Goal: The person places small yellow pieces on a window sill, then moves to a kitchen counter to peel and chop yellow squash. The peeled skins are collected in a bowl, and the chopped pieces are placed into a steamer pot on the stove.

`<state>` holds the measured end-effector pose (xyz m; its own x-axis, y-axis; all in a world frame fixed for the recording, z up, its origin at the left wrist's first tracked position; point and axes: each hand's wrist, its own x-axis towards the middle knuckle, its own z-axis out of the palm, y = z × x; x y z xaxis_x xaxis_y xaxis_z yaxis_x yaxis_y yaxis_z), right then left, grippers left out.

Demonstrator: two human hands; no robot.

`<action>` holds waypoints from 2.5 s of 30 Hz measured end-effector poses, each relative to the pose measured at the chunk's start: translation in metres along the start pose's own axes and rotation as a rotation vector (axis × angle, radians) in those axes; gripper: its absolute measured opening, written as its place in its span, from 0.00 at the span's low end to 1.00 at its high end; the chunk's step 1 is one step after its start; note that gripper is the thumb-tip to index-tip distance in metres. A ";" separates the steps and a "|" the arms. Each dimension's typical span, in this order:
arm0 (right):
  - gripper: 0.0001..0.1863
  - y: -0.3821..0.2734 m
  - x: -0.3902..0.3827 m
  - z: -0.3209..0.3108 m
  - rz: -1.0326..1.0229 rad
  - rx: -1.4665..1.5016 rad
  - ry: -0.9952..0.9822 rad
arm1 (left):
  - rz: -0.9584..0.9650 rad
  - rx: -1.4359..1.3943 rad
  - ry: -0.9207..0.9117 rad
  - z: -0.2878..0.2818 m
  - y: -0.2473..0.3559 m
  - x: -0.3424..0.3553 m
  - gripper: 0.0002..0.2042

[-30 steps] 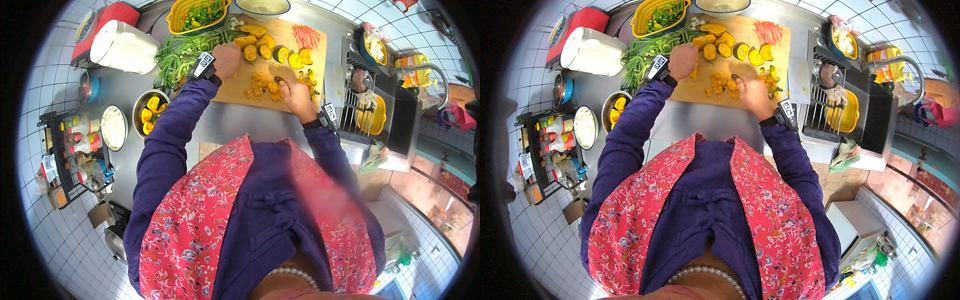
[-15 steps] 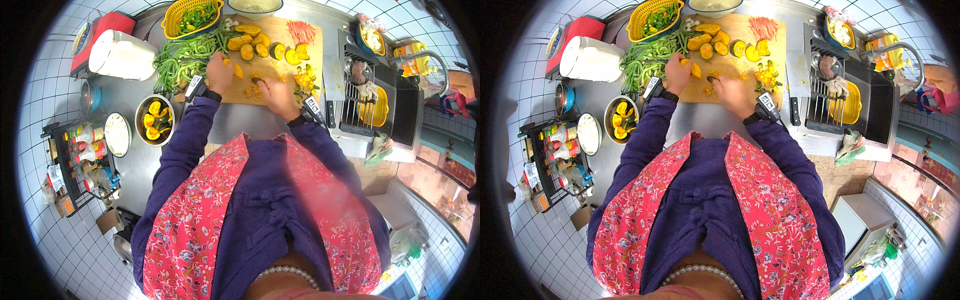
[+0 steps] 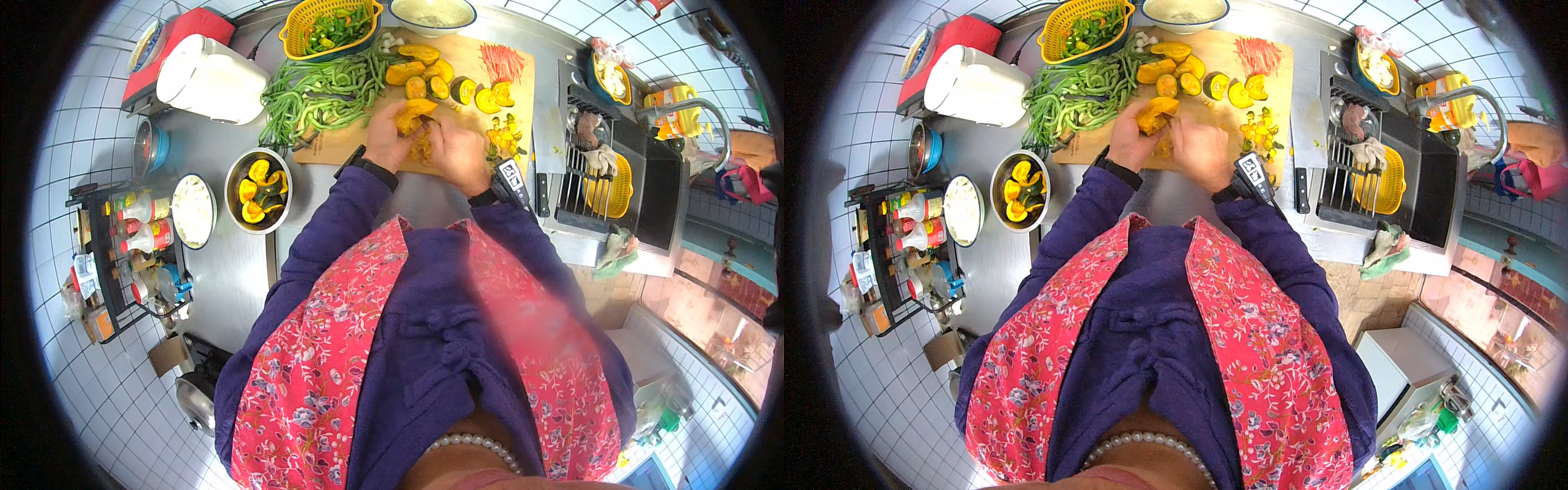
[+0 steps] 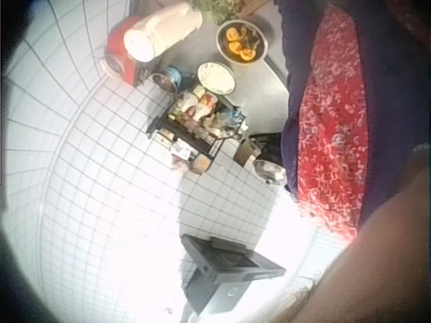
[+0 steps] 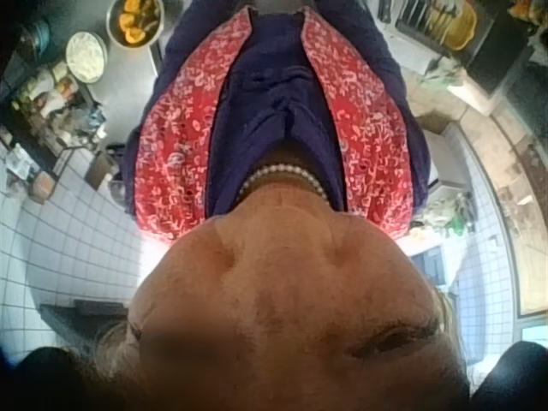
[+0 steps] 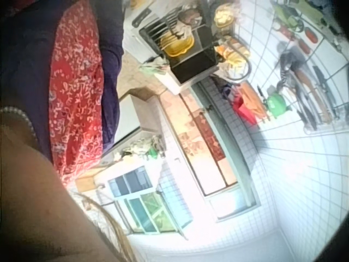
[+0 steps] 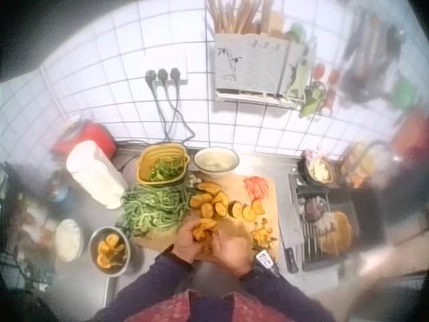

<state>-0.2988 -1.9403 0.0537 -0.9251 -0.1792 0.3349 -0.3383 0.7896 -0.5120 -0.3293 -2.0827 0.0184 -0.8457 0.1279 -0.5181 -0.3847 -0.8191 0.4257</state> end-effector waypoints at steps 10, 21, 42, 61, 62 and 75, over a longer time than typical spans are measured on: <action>0.07 0.005 0.018 -0.001 -0.066 -0.053 0.116 | 0.243 0.101 -0.015 0.033 -0.017 -0.024 0.14; 0.10 0.013 0.004 0.019 -0.052 0.151 -0.002 | 0.352 0.322 -0.080 0.022 -0.015 -0.009 0.11; 0.11 0.062 -0.004 0.006 0.548 0.956 -0.277 | 0.270 0.567 -0.172 -0.003 0.017 0.010 0.17; 0.12 0.079 -0.010 0.007 0.213 0.045 -0.102 | 1.182 1.506 0.286 -0.104 0.127 -0.071 0.06; 0.12 0.078 -0.009 0.006 0.190 0.082 -0.068 | 1.126 1.540 0.143 -0.082 0.110 -0.052 0.06; 0.13 0.071 -0.020 -0.007 0.174 0.101 -0.056 | 0.780 1.774 0.288 0.011 -0.010 0.076 0.18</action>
<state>-0.3029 -1.8766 0.0159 -0.9783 -0.0799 0.1912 -0.1855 0.7489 -0.6362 -0.3937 -2.0580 -0.0170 -0.9815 -0.1542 0.1135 -0.0493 0.7762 0.6286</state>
